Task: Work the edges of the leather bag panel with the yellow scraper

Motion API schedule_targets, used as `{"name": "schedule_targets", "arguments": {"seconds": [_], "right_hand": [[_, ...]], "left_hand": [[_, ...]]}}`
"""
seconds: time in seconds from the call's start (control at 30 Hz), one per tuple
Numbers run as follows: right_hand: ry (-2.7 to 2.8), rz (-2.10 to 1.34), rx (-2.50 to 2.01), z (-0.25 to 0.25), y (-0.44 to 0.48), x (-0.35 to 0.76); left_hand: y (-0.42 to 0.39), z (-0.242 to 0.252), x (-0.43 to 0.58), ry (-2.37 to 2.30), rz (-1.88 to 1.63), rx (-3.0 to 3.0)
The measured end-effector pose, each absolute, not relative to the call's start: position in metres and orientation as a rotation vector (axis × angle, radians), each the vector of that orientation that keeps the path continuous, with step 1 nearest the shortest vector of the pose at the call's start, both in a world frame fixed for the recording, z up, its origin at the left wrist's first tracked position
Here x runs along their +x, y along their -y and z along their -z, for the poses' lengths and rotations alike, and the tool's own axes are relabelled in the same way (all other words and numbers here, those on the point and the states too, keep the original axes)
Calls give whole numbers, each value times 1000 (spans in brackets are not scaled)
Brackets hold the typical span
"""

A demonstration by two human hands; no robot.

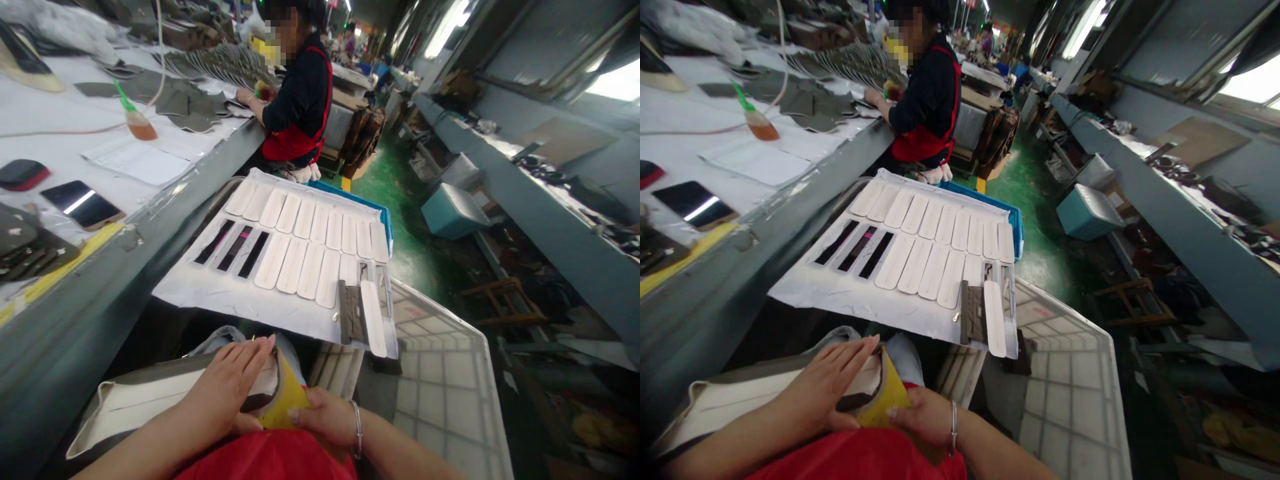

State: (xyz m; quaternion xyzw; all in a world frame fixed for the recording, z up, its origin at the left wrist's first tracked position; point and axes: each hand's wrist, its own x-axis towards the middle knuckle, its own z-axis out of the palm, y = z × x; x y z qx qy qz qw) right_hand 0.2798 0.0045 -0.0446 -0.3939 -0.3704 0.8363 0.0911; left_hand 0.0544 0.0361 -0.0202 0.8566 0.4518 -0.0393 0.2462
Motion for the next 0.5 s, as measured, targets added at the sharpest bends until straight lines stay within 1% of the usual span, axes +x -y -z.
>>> {"name": "schedule_targets", "arguments": {"seconds": [0.27, 0.4, 0.5], "right_hand": [[1208, -2485, -1137, 47, -9, 282], [1155, -2427, -1037, 52, -3, 280], [1119, -2372, -1071, 55, 6, 277]], "left_hand": [[-37, 16, 61, -1233, 187, 2350], [-39, 20, 58, -1210, 114, 2307], [-38, 27, 52, -1216, 43, 2267]]}}
